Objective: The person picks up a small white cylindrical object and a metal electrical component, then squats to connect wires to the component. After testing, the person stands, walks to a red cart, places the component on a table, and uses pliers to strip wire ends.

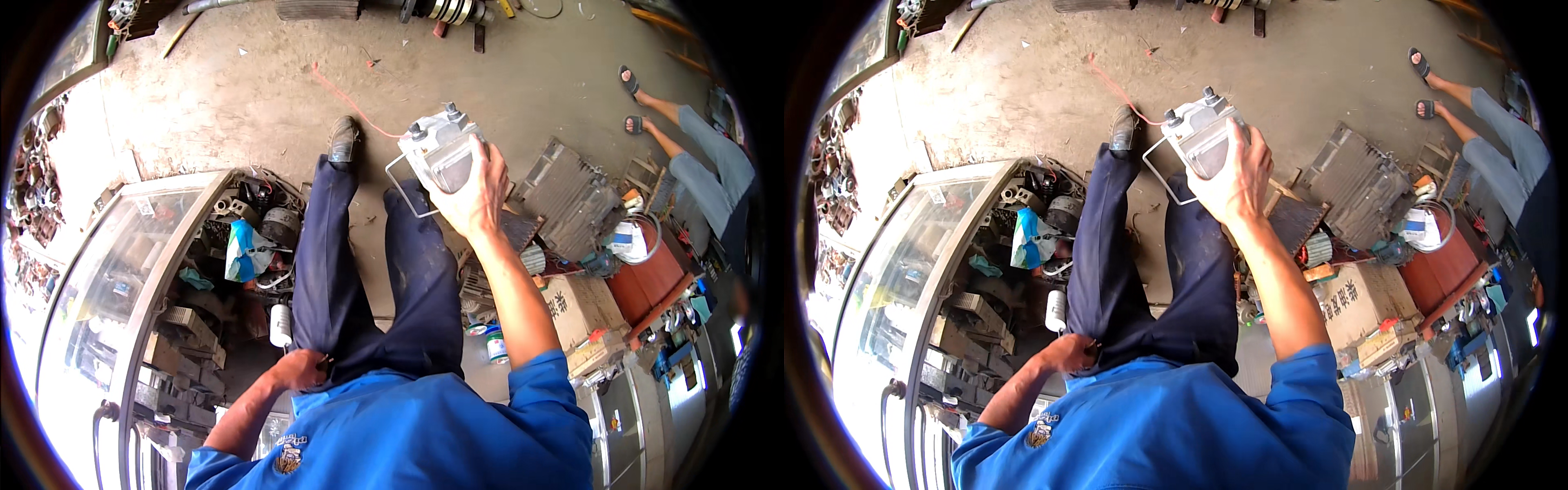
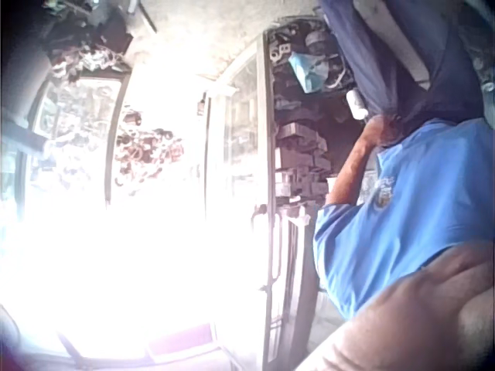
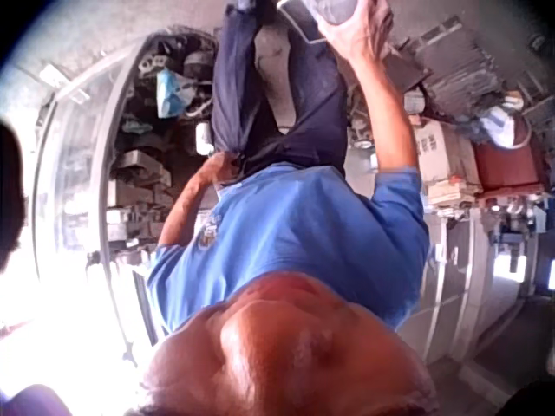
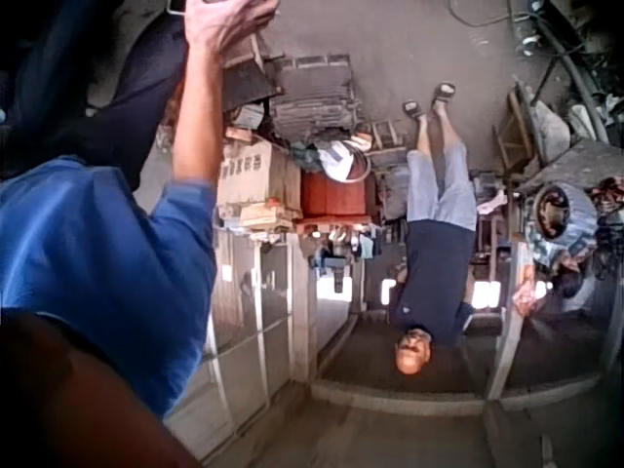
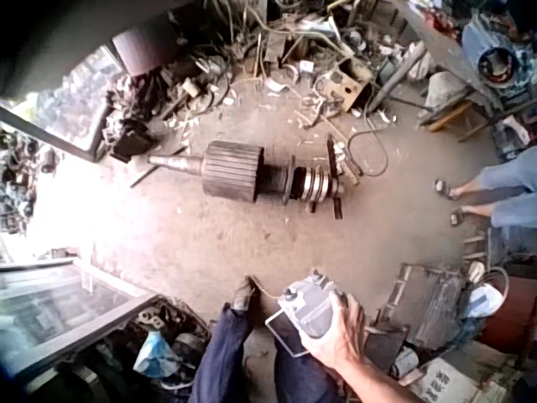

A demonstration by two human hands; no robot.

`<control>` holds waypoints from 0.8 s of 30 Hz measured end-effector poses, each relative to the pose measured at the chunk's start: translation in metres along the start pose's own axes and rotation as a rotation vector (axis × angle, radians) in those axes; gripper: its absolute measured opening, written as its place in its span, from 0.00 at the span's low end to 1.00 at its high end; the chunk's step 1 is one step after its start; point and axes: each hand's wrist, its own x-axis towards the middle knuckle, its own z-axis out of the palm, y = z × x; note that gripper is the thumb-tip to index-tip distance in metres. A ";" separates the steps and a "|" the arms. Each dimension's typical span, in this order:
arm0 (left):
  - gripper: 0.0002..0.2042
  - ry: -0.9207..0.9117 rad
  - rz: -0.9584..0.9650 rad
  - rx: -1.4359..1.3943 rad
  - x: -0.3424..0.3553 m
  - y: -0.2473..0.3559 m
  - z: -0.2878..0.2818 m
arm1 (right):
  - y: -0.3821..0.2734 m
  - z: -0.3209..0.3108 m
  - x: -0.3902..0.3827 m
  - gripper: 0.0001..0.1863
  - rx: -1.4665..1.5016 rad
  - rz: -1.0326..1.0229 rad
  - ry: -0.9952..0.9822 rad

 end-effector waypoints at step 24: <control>0.11 1.219 0.200 -0.282 0.203 0.057 -0.234 | 0.251 0.256 0.023 0.49 -0.289 0.422 -0.006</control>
